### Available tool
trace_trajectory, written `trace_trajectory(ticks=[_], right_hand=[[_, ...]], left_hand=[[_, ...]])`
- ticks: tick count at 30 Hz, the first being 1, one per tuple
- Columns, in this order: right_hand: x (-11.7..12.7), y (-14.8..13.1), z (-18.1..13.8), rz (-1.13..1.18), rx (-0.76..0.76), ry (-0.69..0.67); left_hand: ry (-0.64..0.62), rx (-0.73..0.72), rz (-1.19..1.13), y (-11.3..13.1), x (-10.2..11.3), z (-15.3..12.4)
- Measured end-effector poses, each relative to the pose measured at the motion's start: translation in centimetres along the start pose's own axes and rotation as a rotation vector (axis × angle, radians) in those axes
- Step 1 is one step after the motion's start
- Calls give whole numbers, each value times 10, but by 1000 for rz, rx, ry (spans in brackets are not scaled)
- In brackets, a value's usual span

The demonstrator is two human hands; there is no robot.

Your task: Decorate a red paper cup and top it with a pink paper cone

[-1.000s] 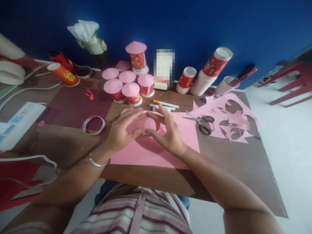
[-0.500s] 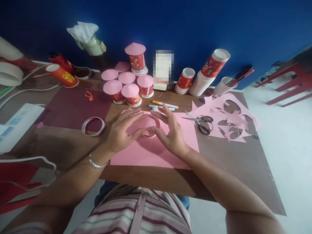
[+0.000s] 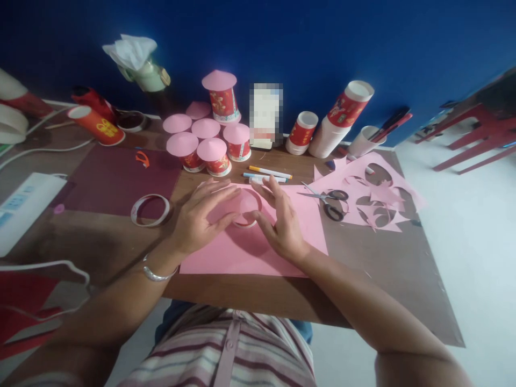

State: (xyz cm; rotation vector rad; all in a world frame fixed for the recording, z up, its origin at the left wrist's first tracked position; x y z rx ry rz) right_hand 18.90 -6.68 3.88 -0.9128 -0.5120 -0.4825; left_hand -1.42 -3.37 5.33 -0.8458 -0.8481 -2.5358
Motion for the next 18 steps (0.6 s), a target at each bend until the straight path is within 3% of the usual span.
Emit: trace_trajectory(ticks=[4, 9, 18], right_hand=[[-2, -5, -9, -149, 86, -60], [-10, -4, -16, -274, 80, -133], [-7, -7, -19, -346, 114, -99]], left_hand=[[-14, 6, 0, 0, -1, 0], [2, -17, 6, 1, 0, 1], [0, 18, 0, -1, -1, 0]])
Point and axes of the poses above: each hand's wrist, its own z-axis towards the middle knuckle, its own x-axis out of the back of the hand, y = z × x, the point moved 3 cm from there along z, towards the middle knuckle, and after that the axes turned 3 degrees about -z, right-handed, at the moved point
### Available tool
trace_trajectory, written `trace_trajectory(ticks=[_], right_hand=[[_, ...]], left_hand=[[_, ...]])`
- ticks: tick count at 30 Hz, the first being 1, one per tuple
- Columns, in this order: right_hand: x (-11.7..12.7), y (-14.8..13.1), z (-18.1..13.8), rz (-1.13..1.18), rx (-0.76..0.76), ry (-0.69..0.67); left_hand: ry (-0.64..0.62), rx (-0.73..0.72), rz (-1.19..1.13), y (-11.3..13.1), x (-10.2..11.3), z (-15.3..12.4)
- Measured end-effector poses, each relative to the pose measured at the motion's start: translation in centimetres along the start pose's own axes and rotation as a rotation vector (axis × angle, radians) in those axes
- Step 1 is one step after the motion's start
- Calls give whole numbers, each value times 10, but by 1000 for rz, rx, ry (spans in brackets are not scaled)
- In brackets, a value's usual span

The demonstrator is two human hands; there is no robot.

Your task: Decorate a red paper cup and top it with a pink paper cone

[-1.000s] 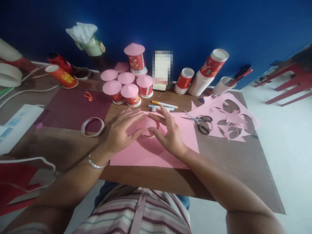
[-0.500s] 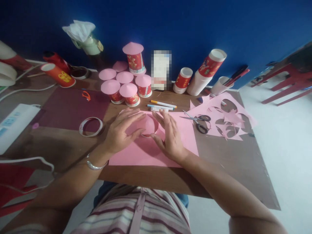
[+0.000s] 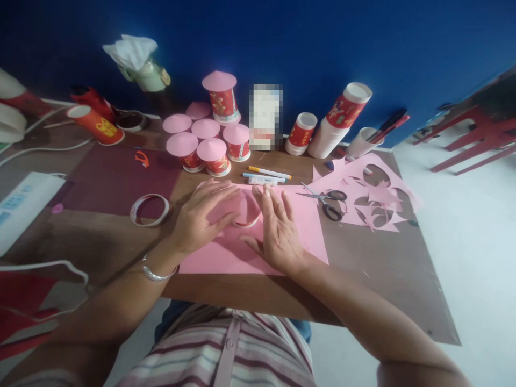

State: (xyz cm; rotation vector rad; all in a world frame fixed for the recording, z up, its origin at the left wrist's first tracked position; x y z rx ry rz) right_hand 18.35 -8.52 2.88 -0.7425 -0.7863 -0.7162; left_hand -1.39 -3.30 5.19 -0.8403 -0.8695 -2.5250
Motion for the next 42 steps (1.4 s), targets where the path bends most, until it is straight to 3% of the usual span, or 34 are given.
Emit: trace_trajectory(ticks=[14, 23, 34, 37, 42], right_hand=[[-5, -5, -2, -46, 25, 7], [14, -3, 18, 219, -73, 71], [0, 5, 26, 359, -127, 53], [4, 7, 26, 419, -150, 68], [8, 8, 31, 506, -142, 74]], left_hand=[[1, -1, -2, -1, -1, 0], [17, 28, -114, -1, 8, 4], [-8, 30, -125, 1, 3, 5], [3, 106, -232, -1, 5, 5], [-86, 416, -677, -18, -3, -4]])
Point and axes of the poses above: each hand's wrist, its own z-axis towards the middle knuckle, its own x-axis out of the back of the hand, y = z × x, the point moved 3 cm from there along z, towards the middle knuckle, and after that the axes turned 3 degrees about -z, right-handed, at the moved point
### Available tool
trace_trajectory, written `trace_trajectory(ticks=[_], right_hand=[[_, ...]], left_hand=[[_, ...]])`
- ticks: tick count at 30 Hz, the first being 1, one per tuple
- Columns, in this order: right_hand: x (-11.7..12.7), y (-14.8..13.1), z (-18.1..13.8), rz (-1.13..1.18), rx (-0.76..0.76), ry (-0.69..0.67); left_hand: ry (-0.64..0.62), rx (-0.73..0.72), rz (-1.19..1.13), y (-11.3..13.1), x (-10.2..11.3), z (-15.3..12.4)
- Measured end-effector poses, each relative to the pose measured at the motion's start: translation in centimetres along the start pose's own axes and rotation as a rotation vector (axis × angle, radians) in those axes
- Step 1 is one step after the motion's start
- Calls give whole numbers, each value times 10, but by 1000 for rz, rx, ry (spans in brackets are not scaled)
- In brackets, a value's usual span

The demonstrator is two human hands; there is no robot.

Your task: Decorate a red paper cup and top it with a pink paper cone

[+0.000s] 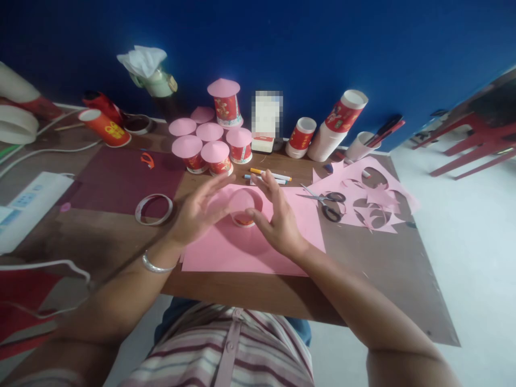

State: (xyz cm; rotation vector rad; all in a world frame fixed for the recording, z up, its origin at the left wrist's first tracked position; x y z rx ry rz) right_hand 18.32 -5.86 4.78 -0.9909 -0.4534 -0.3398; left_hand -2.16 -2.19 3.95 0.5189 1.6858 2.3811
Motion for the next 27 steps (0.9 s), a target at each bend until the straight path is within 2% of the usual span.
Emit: trace_trajectory(ticks=[3, 6, 13, 19, 22, 25, 27], right_hand=[[-4, -3, 7, 13, 25, -45], [-9, -5, 14, 25, 28, -77], [-16, 3, 21, 118, -64, -100], [-11, 3, 22, 203, -68, -92], [-10, 5, 21, 210, -73, -103], [-9, 9, 19, 209, -77, -111], [-7, 11, 17, 206, -86, -91]], left_hand=[[-120, 145, -77, -13, -5, 0], [-183, 214, 29, -19, -10, 2], [-158, 226, 156, -16, -15, 4], [-162, 290, 214, -14, -15, 4], [-205, 241, 85, -14, -10, 5], [-252, 227, -205, -18, -2, 7], [-213, 244, -394, -21, 1, 9]])
Point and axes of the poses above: each hand's wrist, its own z-axis towards the middle knuckle, its own x-axis out of the back of the hand, y = z × x, the point moved 3 cm from there along z, towards the middle knuckle, and after that the axes turned 3 degrees about -z, right-handed, at the moved point
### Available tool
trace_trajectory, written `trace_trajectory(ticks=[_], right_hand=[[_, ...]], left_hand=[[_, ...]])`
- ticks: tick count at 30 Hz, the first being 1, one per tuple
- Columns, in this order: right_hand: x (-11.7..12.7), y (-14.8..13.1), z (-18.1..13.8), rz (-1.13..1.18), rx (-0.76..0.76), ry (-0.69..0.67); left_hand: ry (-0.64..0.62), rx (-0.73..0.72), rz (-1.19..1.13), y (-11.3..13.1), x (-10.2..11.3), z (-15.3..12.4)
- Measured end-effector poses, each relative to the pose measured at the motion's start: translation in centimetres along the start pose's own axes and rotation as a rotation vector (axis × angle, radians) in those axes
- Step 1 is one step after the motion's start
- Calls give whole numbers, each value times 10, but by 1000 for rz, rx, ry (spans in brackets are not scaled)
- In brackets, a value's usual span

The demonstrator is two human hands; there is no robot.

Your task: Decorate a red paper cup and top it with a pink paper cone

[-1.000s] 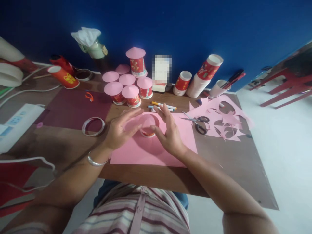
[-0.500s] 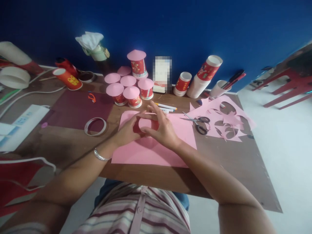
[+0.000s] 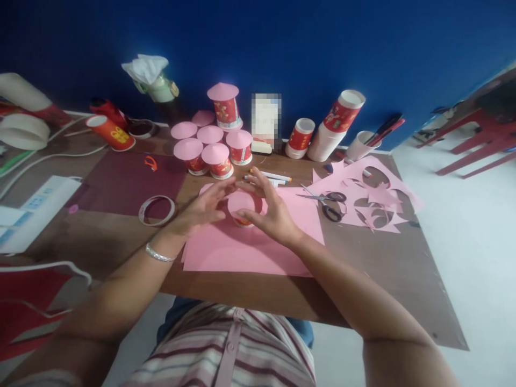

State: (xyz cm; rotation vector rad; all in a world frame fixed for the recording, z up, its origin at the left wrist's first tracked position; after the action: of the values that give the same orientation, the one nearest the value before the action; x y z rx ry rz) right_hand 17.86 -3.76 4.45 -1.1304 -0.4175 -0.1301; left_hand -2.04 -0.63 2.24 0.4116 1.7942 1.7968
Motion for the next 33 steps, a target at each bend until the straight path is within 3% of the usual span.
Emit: trace_trajectory(ticks=[3, 6, 10, 16, 22, 24, 27, 33], right_hand=[[3, 2, -3, -5, -4, 50], [3, 4, -5, -11, -7, 51], [-1, 4, -6, -25, -23, 32], [-2, 4, -8, -10, -31, 39], [11, 22, -6, 35, -112, 240], [14, 30, -4, -35, -157, 222], [12, 35, -1, -184, -154, 49], [8, 31, -13, -369, -37, -224]], left_hand=[[124, 3, -157, -3, -2, 5], [217, 34, -133, -7, -11, 10], [253, 54, -61, -11, -18, 15], [276, 87, -132, -11, -20, 16], [350, 44, -149, -13, -4, 12], [325, 43, -78, -14, 6, 9], [172, 35, 134, -9, 11, 3], [-38, -59, 606, 15, -15, 2]])
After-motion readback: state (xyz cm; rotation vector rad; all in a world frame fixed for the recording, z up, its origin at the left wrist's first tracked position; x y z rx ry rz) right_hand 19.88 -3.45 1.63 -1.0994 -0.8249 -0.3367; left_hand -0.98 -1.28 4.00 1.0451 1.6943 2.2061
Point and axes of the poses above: each hand's wrist, its own z-axis towards the middle knuckle, its own x-axis out of the back of the hand, y = z × x, the point moved 3 cm from there along z, towards the middle knuckle, and after that the axes turned 3 degrees about -z, right-handed, at the moved point
